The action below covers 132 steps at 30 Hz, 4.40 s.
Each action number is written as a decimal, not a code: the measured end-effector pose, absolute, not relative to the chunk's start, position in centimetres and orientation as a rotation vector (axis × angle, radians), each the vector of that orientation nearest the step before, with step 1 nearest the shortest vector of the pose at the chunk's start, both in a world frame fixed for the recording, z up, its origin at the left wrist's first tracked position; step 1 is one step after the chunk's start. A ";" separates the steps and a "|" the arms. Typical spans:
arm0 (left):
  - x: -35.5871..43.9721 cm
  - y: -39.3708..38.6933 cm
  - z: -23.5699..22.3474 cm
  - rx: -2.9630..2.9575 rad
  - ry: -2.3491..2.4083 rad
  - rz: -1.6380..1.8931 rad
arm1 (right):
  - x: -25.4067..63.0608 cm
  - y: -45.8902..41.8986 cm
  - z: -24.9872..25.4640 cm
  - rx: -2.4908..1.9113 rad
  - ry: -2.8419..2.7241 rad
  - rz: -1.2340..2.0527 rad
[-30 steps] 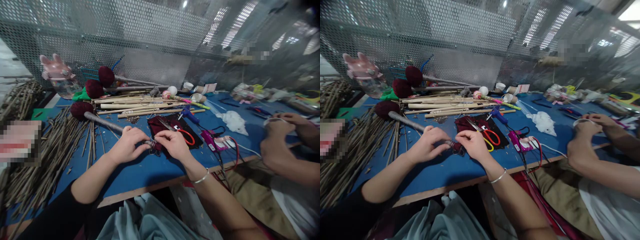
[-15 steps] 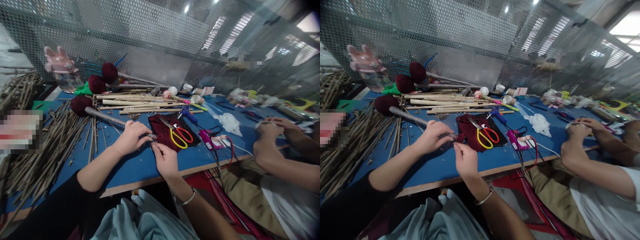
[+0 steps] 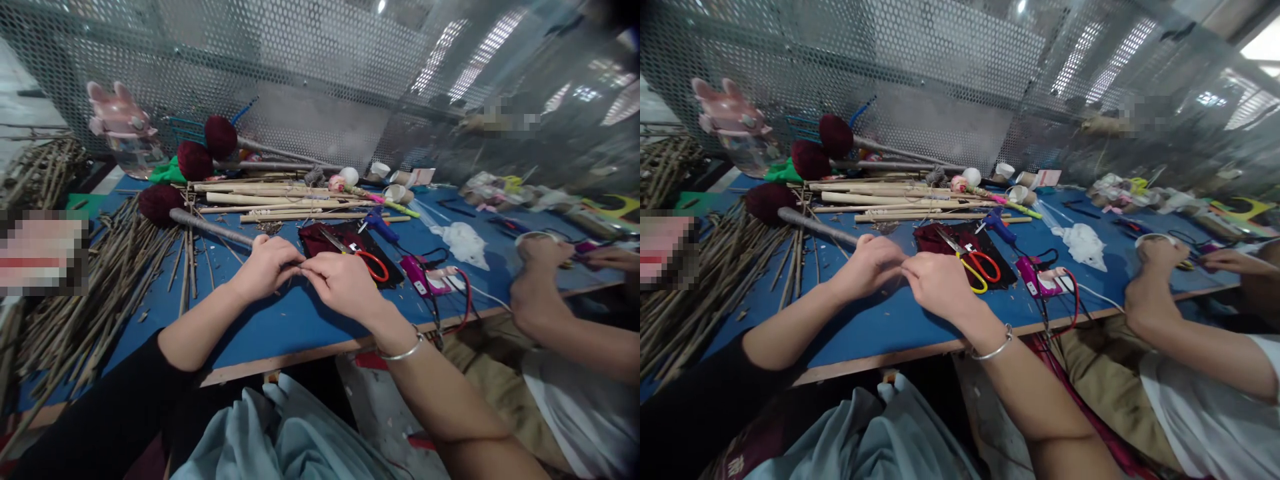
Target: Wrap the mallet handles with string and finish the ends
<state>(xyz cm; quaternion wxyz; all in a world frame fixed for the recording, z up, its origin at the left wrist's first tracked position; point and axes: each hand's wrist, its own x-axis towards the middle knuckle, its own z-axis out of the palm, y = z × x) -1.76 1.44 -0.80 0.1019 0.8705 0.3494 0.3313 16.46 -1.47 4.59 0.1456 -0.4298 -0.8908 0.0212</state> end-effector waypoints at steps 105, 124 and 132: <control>-2.1 0.5 1.2 2.519 0.962 0.821 | 17.7 -0.1 0.2 -1.319 -1.579 1.126; -2.0 1.2 0.2 2.588 1.008 0.853 | 16.9 -6.1 1.9 -1.374 -2.123 0.314; -2.1 1.1 0.4 2.581 0.943 0.762 | 17.5 -4.6 3.5 -1.272 -2.251 0.230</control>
